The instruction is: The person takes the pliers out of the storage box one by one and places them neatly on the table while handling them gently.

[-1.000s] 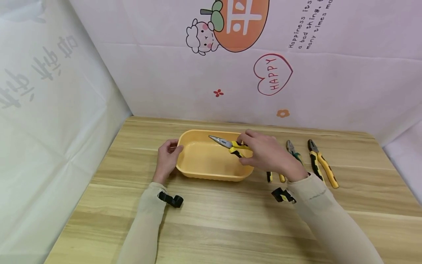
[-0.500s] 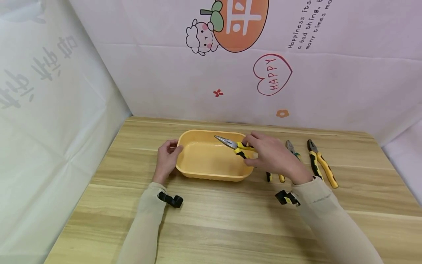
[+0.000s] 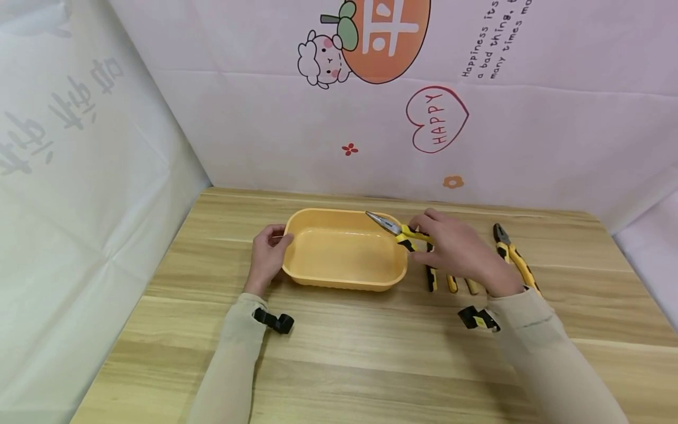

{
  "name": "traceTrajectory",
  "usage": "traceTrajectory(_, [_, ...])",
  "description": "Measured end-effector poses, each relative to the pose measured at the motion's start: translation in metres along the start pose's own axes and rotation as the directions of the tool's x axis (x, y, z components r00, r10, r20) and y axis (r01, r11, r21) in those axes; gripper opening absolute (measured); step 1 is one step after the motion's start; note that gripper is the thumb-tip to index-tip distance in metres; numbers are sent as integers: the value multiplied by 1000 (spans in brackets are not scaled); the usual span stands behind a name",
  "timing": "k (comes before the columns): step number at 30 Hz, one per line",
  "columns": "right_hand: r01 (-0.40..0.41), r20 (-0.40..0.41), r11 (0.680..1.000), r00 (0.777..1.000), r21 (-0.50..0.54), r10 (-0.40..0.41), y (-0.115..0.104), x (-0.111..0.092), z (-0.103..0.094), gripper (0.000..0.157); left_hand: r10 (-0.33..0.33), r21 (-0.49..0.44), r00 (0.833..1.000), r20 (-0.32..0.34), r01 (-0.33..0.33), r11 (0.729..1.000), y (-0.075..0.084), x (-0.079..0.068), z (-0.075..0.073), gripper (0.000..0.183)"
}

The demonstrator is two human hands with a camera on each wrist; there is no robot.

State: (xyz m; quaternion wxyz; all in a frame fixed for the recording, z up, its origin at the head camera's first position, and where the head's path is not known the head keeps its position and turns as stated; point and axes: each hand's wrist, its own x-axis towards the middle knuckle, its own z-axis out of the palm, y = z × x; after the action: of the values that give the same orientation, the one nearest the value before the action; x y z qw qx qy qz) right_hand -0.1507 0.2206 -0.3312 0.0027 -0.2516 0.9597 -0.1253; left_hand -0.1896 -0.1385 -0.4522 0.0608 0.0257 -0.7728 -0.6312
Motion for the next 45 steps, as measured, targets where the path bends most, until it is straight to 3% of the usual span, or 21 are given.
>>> traceTrajectory(35, [-173, -18, 984, 985, 44, 174, 58, -49, -10, 52, -8, -16, 1000, -1, 8, 1000, -2, 1, 0, 29])
traceTrajectory(45, [-180, -40, 983, 983, 31, 181, 73, -61, -9, 47, -15, -4, 1000, 4, 15, 1000, 5, -2, -1, 30])
